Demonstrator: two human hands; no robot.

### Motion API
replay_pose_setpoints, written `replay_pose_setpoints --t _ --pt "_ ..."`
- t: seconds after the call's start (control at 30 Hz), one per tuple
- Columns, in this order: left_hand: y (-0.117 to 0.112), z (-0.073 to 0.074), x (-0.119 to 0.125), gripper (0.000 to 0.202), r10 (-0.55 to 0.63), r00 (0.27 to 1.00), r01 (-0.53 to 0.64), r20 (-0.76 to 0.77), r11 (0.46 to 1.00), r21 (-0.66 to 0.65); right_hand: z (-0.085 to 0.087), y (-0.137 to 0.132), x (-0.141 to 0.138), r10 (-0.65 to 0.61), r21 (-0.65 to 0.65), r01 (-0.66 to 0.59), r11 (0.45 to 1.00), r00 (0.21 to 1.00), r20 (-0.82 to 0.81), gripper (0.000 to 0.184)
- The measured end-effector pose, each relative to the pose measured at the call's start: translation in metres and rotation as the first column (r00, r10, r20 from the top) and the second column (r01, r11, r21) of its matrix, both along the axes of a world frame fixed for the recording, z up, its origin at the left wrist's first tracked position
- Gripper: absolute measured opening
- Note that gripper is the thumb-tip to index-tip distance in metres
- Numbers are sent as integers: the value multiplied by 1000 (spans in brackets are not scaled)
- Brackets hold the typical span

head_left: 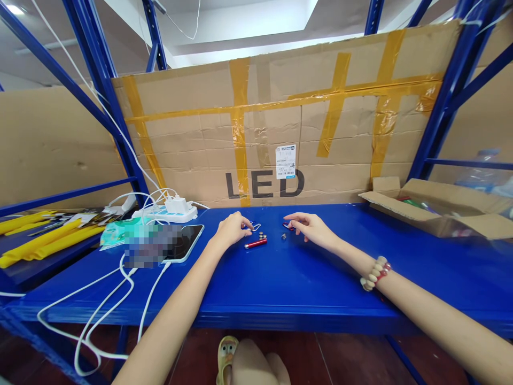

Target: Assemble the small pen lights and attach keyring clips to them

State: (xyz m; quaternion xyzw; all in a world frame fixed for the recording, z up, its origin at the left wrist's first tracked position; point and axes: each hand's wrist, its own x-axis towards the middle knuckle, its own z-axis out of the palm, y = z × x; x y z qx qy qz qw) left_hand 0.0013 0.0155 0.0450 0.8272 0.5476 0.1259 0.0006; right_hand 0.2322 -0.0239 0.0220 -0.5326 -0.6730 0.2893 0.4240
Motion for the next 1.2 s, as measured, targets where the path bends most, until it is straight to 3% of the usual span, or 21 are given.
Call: replay_pose_setpoints --t 0.13,0.6,1.2 --pt "-1 0 -1 23 30 996 -34 -78 998 -60 0 0 0 5 -3 -5 1000 1000 -2 31" --pt "1 -4 -3 13 89 992 -92 -89 995 -27 -3 3 2 13 22 -13 1000 1000 -1 30" --pt "6 -13 4 20 -7 1000 7 -14 1000 -7 1 -1 1 -24 -2 24 1000 999 37 30"
